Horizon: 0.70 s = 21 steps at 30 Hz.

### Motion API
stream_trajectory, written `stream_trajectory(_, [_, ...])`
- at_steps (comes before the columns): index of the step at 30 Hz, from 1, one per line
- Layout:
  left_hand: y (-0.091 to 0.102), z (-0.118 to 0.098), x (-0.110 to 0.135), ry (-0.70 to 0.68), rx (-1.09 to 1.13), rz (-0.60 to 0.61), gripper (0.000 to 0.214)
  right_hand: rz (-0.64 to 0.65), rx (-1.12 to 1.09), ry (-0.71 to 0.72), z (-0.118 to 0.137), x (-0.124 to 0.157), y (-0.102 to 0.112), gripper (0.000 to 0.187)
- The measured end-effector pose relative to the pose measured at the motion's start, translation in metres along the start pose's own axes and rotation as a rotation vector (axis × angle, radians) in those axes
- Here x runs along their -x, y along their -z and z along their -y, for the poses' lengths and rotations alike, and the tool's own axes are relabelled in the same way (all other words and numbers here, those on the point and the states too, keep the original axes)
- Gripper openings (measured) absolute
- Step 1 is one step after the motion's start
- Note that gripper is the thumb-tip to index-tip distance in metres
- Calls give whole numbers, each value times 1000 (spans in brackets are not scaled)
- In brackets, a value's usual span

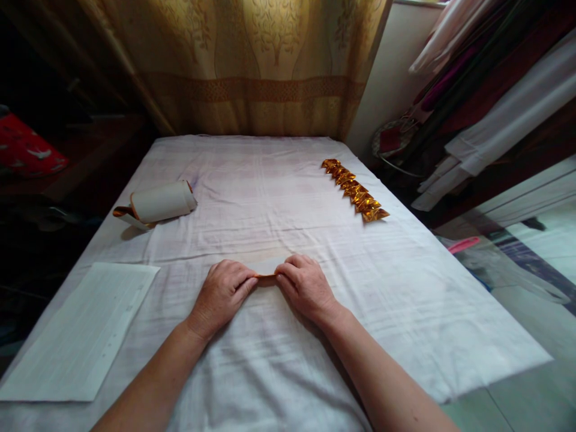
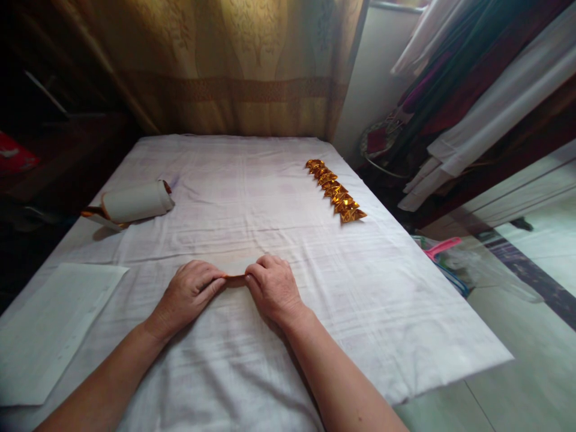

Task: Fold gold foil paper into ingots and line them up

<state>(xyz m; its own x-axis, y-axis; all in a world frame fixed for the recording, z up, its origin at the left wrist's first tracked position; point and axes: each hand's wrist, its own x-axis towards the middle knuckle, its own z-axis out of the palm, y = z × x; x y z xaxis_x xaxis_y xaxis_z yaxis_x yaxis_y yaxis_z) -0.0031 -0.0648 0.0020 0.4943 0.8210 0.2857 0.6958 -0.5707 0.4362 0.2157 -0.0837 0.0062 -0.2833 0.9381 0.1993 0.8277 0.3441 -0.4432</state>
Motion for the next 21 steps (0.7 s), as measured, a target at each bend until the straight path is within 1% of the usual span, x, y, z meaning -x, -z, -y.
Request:
stream_trajectory(6, [-4,-5,-3,127,-59,-22,18,-2,63,-76,3,-9,0,19])
stream_trajectory(11, [-2,-16,-6,220,-181,16,15,-31,52,-137,4,-13,-4,8])
stream_trajectory(12, [-1,-19,-6,229,-205,25,14,-46,44,-153,4,-13,-6,6])
stream_trajectory(15, [0,-25,-7,245,-258,50,14,-84,39,-189,3,-13,-10,8])
stream_trajectory(21, [-2,-31,-7,255,-339,64,12,-109,46,-151,2,-12,-12,12])
